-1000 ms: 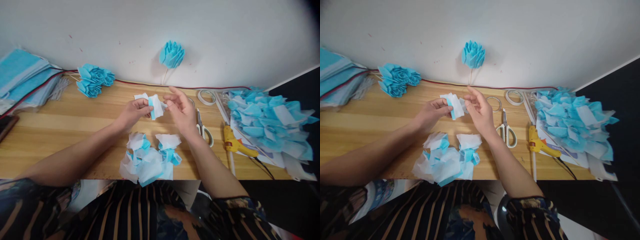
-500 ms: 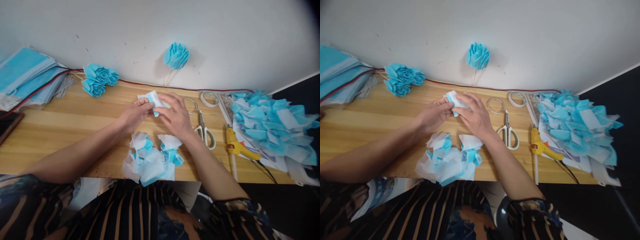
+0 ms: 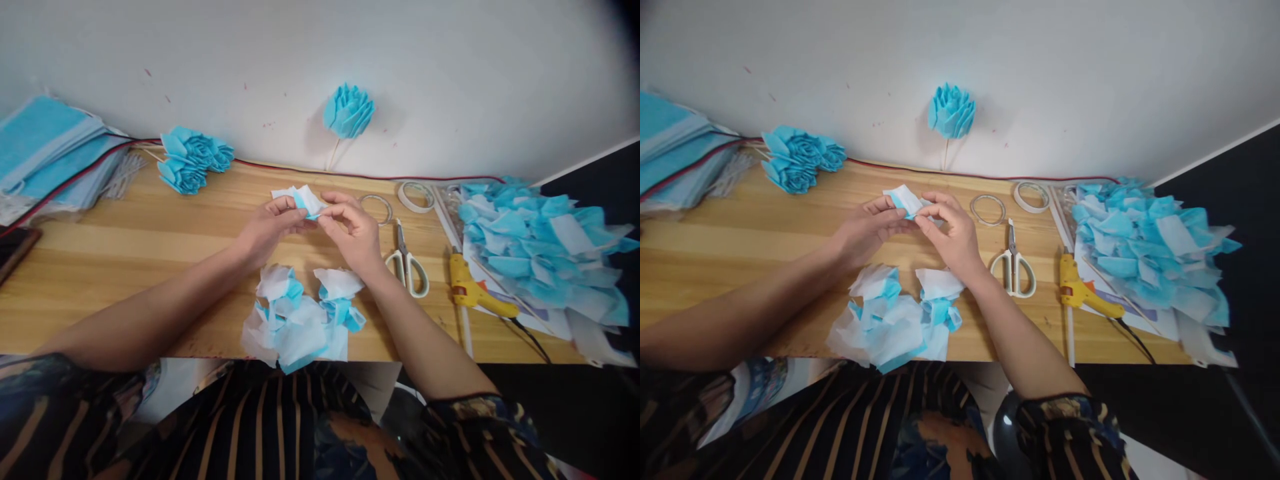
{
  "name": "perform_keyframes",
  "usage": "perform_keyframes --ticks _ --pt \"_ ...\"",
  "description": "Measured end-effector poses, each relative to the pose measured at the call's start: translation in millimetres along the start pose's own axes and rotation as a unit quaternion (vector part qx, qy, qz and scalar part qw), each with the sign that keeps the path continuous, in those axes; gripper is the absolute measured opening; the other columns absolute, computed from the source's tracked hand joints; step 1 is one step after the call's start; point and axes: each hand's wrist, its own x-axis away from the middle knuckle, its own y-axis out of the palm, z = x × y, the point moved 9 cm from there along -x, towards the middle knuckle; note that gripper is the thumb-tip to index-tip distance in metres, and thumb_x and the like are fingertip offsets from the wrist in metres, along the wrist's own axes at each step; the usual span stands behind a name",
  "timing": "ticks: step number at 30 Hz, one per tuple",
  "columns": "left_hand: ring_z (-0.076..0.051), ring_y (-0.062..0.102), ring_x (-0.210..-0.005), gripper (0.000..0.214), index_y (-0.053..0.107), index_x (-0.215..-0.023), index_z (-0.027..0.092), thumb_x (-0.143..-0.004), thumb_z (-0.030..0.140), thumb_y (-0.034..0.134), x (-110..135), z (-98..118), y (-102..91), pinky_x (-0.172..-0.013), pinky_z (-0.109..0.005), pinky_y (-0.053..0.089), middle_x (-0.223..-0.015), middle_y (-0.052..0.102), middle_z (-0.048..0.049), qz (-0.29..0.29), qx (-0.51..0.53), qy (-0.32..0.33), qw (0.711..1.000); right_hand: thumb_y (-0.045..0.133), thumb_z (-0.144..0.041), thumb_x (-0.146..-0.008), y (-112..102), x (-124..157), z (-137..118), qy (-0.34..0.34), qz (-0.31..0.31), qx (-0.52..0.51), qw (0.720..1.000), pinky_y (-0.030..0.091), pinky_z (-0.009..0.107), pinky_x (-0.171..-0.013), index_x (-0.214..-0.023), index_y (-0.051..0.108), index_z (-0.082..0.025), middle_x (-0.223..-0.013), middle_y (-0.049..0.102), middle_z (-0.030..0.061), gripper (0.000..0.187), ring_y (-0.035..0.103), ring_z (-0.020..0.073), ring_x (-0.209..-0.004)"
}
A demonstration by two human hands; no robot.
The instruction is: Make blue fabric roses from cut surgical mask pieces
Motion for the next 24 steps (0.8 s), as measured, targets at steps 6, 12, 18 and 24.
perform_keyframes --ticks 6,12,18,24 --pt "-0.017 0.071 -0.078 0.027 0.066 -0.078 0.015 -0.072 0.032 0.086 0.4 -3.7 0.3 -0.080 -0.032 0.052 -0.081 0.075 -0.0042 -0.007 -0.002 -0.019 1.000 0.070 -0.032 -0.085 3.2 0.1 18.9 0.115 0.003 -0.094 0.989 0.053 0.028 -0.073 -0.083 0.068 -0.021 -0.088 0.073 0.0002 0.011 0.066 0.0133 -0.079" --pt "-0.016 0.071 -0.075 0.029 0.067 -0.079 0.015 -0.071 0.034 0.088 0.8 -3.6 0.7 -0.079 -0.031 0.053 -0.080 0.075 -0.0037 -0.004 -0.006 -0.022 1.000 0.071 -0.028 -0.082 2.3 0.4 19.8 0.132 0.013 -0.111 0.985 0.046 0.024 -0.063 -0.082 0.064 -0.021 -0.074 0.062 -0.0042 0.010 0.054 0.0091 -0.067" --pt "-0.015 0.070 -0.074 0.035 0.067 -0.080 0.016 -0.070 0.040 0.089 0.4 -4.1 1.5 -0.074 -0.029 0.052 -0.081 0.076 -0.0032 -0.001 -0.023 -0.025 0.999 0.071 -0.033 -0.085 2.4 -0.3 21.0 0.121 0.012 -0.124 0.985 0.050 0.026 -0.069 -0.095 0.062 -0.023 -0.079 0.062 -0.0038 0.017 0.059 0.0102 -0.072" --pt "-0.013 0.068 -0.068 0.040 0.070 -0.093 0.015 -0.067 0.038 0.092 -0.1 -9.7 2.8 -0.072 -0.028 0.052 -0.083 0.074 -0.0024 -0.017 -0.034 -0.052 0.998 0.070 -0.035 -0.086 4.5 0.4 20.1 0.117 0.005 -0.128 0.985 0.053 0.029 -0.073 -0.111 0.061 -0.025 -0.084 0.066 -0.0034 0.028 0.064 0.0125 -0.077"
